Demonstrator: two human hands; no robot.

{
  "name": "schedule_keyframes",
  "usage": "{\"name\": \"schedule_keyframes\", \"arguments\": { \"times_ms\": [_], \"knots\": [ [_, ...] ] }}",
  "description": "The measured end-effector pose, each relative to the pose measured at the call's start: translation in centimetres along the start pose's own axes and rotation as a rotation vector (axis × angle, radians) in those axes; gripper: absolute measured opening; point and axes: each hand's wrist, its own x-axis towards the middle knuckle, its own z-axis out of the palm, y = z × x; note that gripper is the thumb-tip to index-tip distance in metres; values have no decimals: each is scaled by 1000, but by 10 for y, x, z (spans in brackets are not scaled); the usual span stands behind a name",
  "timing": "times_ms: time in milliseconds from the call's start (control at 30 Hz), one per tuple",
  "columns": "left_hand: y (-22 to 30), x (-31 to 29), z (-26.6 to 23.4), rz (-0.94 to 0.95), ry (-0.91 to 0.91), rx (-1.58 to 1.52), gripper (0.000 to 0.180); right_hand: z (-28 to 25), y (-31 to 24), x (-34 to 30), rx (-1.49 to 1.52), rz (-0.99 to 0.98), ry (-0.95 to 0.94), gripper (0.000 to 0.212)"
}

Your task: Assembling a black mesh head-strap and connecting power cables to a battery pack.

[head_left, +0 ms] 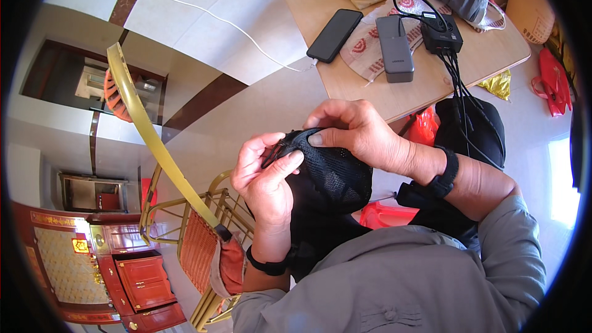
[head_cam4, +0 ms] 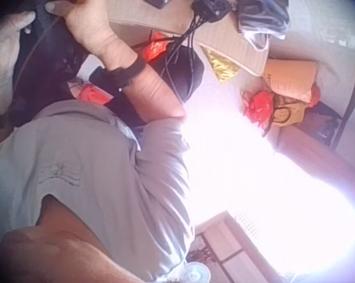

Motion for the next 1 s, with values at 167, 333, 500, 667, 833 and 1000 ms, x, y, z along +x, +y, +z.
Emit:
{"name": "schedule_keyframes", "arguments": {
  "times_ms": [167,333,500,667,833,1000],
  "knots": [
    [-1,-1,4,109,121,45,35,3,-22,-10,-522,-208,90,22],
    [1,-5,9,152,69,82,35,4,-17,-6,-411,-243,-12,18],
    [7,-3,10,85,34,58,36,-3,-22,-4,-4,38,-87,14],
    [14,-2,7,126,-78,53,32,-4,-21,-2,93,99,-164,14],
    [14,4,8,268,-157,193,30,-9,-24,-2,74,95,-196,15],
    [12,11,10,319,-235,154,29,-10,-28,-4,138,92,-233,15]
  ]
}}
